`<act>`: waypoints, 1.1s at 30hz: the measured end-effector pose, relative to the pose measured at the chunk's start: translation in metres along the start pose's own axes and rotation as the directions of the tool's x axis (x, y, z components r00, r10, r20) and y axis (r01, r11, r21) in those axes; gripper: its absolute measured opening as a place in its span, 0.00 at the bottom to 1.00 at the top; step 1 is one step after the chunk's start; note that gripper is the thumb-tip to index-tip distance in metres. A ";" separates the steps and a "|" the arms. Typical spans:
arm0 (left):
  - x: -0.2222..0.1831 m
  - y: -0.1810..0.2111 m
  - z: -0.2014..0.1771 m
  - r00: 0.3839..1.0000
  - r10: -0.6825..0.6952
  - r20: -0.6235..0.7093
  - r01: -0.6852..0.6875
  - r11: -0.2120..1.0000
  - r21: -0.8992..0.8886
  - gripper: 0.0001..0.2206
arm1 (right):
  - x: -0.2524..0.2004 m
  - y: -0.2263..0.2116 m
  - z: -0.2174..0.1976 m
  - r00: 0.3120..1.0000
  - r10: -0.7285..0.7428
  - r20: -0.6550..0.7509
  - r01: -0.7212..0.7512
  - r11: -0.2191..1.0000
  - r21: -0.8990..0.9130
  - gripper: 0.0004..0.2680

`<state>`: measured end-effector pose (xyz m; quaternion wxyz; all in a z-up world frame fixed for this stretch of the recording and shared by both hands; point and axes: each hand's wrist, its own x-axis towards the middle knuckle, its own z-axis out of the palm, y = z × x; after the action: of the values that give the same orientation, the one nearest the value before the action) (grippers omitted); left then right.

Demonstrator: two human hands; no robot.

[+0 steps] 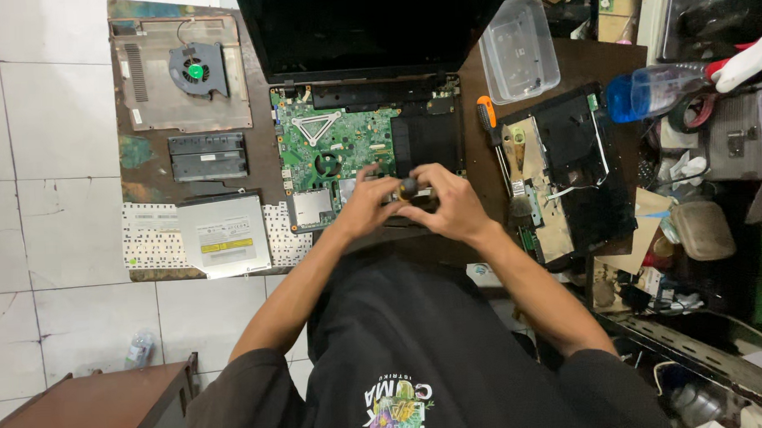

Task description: The person uses a screwdriver to remove screws from the laptop's internal components. They detach a small circuit board and place it on the table, then continue unscrewing other parts of the motherboard area.

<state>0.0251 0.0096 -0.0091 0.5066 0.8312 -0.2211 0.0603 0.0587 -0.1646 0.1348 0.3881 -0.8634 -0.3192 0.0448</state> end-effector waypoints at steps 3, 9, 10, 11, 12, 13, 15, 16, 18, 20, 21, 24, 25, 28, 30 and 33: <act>0.001 0.005 -0.017 0.988 -0.019 0.155 0.027 0.999 -0.044 0.10 | 0.012 -0.037 -0.029 0.988 -0.151 0.043 0.147 0.986 0.084 0.14; 0.021 0.042 -0.045 0.940 -0.049 0.336 0.093 0.989 -0.114 0.11 | 0.017 -0.035 -0.043 0.938 -0.165 0.306 0.195 0.978 -0.069 0.08; 0.021 0.049 -0.049 0.941 -0.051 0.335 0.094 0.989 -0.112 0.11 | 0.015 -0.032 -0.040 0.937 -0.168 0.307 0.197 0.978 -0.068 0.08; 0.021 0.054 -0.053 0.951 -0.069 0.301 0.120 0.981 -0.152 0.17 | 0.012 -0.029 -0.038 0.934 -0.165 0.317 0.214 0.968 -0.128 0.07; 0.022 0.060 -0.057 0.960 -0.089 0.267 0.144 0.971 -0.193 0.23 | 0.010 -0.025 -0.036 0.932 -0.161 0.326 0.231 0.955 -0.187 0.08; 0.019 0.053 -0.048 0.959 -0.086 0.270 0.142 0.971 -0.194 0.23 | 0.010 -0.026 -0.033 0.933 -0.159 0.324 0.228 0.955 -0.190 0.08; 0.012 0.040 -0.031 0.984 -0.074 0.160 0.093 0.989 -0.114 0.27 | 0.009 -0.027 -0.027 0.946 -0.188 0.263 0.238 0.956 -0.174 0.12; 0.012 0.044 -0.030 0.984 -0.074 0.161 0.093 0.989 -0.114 0.27 | 0.006 -0.019 -0.020 0.947 -0.187 0.263 0.237 0.956 -0.174 0.12; 0.011 0.050 -0.028 0.987 -0.058 0.150 0.071 0.994 -0.081 0.27 | 0.000 -0.003 -0.005 0.958 -0.250 0.142 0.285 0.895 -0.344 0.15; 0.011 0.051 -0.033 0.984 -0.076 0.162 0.092 0.991 -0.095 0.27 | 0.001 -0.006 -0.008 0.965 -0.225 0.136 0.260 0.897 -0.359 0.17; 0.012 0.052 -0.035 0.980 -0.094 0.174 0.114 0.987 -0.111 0.27 | 0.001 -0.007 -0.010 0.971 -0.197 0.133 0.233 0.898 -0.374 0.19; 0.021 0.064 -0.053 0.972 -0.136 0.190 0.166 0.975 -0.151 0.28 | 0.008 -0.020 -0.027 0.964 -0.151 0.220 0.170 0.983 -0.069 0.15; 0.022 0.063 -0.055 0.973 -0.136 0.188 0.166 0.975 -0.150 0.28 | 0.014 -0.032 -0.036 0.963 -0.153 0.221 0.172 0.983 -0.069 0.15; 0.022 0.065 -0.059 0.953 -0.180 0.246 0.219 0.966 -0.141 0.27 | 0.020 -0.051 -0.051 0.914 -0.111 0.390 0.131 0.991 -0.025 0.10; 0.026 0.070 -0.060 0.955 -0.164 0.246 0.226 0.942 -0.249 0.24 | 0.016 -0.040 -0.047 0.899 -0.149 0.412 0.226 0.963 -0.146 0.06; 0.027 0.073 -0.054 0.975 -0.102 0.198 0.150 0.958 -0.244 0.27 | 0.007 -0.020 -0.037 0.911 -0.096 0.401 0.240 0.914 -0.328 0.09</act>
<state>0.0244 0.0205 0.0849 0.5902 0.7729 -0.2193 -0.0782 0.0658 -0.1745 0.1763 0.1525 -0.8648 -0.4645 0.1144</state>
